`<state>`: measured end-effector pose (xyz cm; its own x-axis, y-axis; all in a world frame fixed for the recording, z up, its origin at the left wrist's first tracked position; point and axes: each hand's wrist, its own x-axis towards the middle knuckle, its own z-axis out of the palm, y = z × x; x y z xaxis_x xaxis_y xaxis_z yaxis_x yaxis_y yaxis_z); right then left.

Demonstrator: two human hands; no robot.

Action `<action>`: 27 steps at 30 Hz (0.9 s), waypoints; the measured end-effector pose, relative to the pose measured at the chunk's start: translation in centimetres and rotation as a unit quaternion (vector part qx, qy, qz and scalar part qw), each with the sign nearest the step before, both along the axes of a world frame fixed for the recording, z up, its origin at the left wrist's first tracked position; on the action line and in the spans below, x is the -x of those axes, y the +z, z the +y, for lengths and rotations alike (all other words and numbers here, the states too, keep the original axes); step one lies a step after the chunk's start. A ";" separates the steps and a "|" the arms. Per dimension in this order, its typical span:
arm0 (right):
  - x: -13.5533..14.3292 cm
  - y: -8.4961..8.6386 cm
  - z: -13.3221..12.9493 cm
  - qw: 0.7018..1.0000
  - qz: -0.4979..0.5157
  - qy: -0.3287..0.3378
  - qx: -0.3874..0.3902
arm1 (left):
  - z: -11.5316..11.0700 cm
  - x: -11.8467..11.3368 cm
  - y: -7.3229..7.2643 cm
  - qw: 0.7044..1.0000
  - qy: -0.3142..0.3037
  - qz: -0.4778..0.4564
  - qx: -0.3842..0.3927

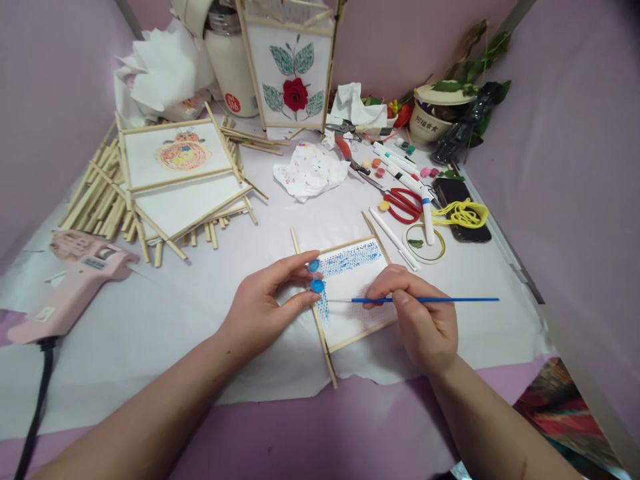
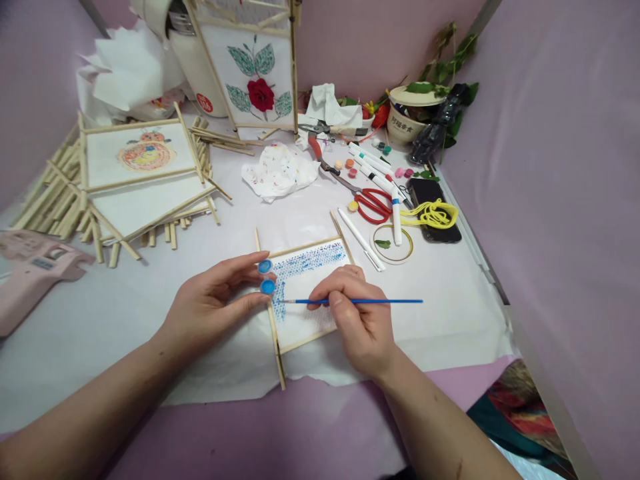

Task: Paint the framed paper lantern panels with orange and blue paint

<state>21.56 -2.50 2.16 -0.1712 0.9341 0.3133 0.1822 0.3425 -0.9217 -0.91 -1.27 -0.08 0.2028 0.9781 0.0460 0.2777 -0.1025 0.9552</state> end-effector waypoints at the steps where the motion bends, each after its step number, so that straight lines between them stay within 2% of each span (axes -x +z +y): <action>1: 0.0 -0.1 0.0 1.000 0.000 -0.007 -0.009 | 0.0 0.0 0.0 1.000 -0.007 0.015 -0.009; 6: 0.1 0.0 0.0 0.999 -0.045 0.006 -0.031 | -0.1 0.0 0.2 0.995 -0.031 0.081 -0.058; 11: 0.1 0.1 0.1 0.997 -0.063 0.032 -0.026 | -0.2 0.0 0.2 0.991 -0.039 0.096 -0.082; 19: 0.1 0.1 0.0 0.997 -0.067 0.031 -0.025 | -0.2 0.0 0.1 0.989 -0.044 0.105 -0.090; 22: 0.0 0.0 0.0 0.999 -0.037 0.014 -0.022 | -0.2 0.1 0.1 0.991 -0.042 0.098 -0.085; 25: -0.1 -0.2 0.0 1.000 0.007 -0.006 0.004 | -0.2 0.1 0.0 0.994 -0.038 0.080 -0.062; 27: -0.1 -0.2 0.1 0.999 -0.003 0.003 0.040 | -0.2 0.2 0.0 0.996 -0.033 0.067 -0.045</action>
